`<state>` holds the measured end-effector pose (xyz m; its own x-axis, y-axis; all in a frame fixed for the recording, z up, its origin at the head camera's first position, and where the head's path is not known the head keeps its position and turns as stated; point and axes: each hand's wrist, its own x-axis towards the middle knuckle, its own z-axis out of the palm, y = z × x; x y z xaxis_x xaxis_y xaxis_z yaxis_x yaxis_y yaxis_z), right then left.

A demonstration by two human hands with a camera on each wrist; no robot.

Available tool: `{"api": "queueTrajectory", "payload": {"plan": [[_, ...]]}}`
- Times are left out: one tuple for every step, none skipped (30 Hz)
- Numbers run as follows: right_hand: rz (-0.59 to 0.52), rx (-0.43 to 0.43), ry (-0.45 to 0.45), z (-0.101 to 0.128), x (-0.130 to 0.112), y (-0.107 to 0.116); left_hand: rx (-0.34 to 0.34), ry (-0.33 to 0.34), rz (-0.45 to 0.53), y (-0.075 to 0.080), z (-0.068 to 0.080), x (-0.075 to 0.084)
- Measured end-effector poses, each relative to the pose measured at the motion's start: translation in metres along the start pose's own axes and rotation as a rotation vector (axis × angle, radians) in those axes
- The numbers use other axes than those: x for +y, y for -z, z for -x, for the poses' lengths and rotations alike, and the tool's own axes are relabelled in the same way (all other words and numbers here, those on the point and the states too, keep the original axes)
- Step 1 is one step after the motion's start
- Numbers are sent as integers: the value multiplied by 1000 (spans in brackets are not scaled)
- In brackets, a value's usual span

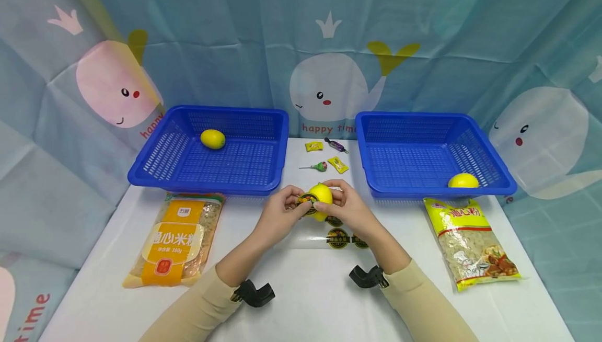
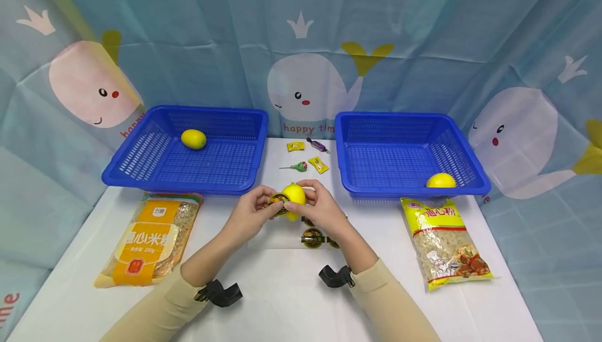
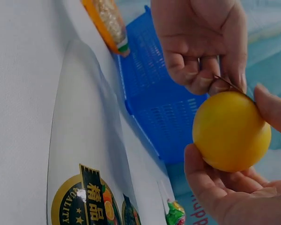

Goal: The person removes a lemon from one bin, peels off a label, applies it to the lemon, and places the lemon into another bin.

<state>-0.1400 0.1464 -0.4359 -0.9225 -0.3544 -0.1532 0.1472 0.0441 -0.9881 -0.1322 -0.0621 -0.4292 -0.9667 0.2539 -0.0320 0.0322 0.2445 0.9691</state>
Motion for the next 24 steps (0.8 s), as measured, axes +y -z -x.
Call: {"api": "queueTrajectory", "payload": {"plan": [[-2,4,6,0,0,0,1,-3,1,0,0,1],[-1,10,13,0,0,-1,3,-6,-1,0,0,2],[0,16,20,0,0,-1,5,-9,-4,0,0,2],[1,22,27,0,0,-1,9,-12,-10,1,0,3],[1,29,35,1,-1,-1,13,-14,-19,1,0,3],[3,37,43,1,-1,-1,19,-16,-27,1,1,4],[-1,42,49,1,-1,0,25,-17,-37,1,1,5],[-2,48,56,2,-1,0,31,-16,-51,2,1,5],[1,54,62,2,-2,0,38,-14,-64,2,1,5],[10,59,69,3,-2,0,44,-11,-74,2,1,5],[24,61,76,4,-2,1,47,-9,-80,2,1,6],[40,63,84,4,-3,1,49,-8,-78,2,1,6],[58,63,91,5,-3,2,49,-7,-73,1,1,6],[80,63,98,5,-3,2,48,-8,-64,1,1,6],[110,63,105,6,-3,3,48,-13,-58,1,1,6],[134,62,108,6,-3,3,48,-16,-54,0,1,7],[157,59,110,6,-3,3,52,-21,-49,0,1,7],[168,57,108,7,-3,3,59,-26,-45,-1,1,8],[178,53,104,7,-3,3,69,-31,-46,-1,2,8],[185,51,99,8,-3,2,82,-35,-50,-1,2,9],[189,50,92,8,-4,2,94,-43,-58,-2,2,9],[183,49,84,8,-4,2,103,-42,-58,-2,3,10],[173,47,78,9,-4,2,110,-41,-55,-2,3,10],[155,45,73,9,-4,2,112,-38,-51,-2,4,11]]}}
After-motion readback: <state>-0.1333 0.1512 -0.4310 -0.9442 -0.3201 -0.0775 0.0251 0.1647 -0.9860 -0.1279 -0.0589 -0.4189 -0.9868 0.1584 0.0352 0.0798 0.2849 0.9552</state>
